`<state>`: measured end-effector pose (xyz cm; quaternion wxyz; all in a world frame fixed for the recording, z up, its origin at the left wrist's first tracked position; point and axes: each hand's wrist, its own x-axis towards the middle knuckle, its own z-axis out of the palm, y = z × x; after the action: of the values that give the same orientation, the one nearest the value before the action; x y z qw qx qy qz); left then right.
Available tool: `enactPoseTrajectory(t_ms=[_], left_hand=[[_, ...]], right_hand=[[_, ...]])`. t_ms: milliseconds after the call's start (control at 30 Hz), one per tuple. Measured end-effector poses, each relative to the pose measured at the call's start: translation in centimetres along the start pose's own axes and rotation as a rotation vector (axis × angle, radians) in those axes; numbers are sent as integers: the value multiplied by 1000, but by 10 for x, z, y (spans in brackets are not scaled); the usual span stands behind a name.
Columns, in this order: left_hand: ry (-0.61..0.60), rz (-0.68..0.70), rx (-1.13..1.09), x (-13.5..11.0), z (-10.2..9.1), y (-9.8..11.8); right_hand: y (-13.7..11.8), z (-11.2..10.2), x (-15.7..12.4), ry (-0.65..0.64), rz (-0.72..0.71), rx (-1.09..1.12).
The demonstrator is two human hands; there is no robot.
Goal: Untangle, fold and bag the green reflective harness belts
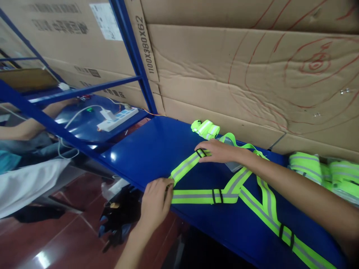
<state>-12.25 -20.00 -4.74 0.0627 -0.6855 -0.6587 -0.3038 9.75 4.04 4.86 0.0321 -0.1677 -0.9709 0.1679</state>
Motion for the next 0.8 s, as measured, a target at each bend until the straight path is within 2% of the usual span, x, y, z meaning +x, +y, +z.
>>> enactPoseTrajectory(t_ms=[133,333,500,633,800], left_hand=[[-14,23,-19,1,-1,-1],[-55,51,3,3,-2,-4],[-127,78,28,6,-5,-6],[-191,90,62,12,-8,-3],[-233,101,100,18,-8,-7]], right_hand=[[10,-11,-24,6,43,-6],[21,-11,-40,5,27,-108],[31,-11,-38,-12,21,-179],[38,0,-29,-42,36,-192],[24,13,-15,-82,91,-144]])
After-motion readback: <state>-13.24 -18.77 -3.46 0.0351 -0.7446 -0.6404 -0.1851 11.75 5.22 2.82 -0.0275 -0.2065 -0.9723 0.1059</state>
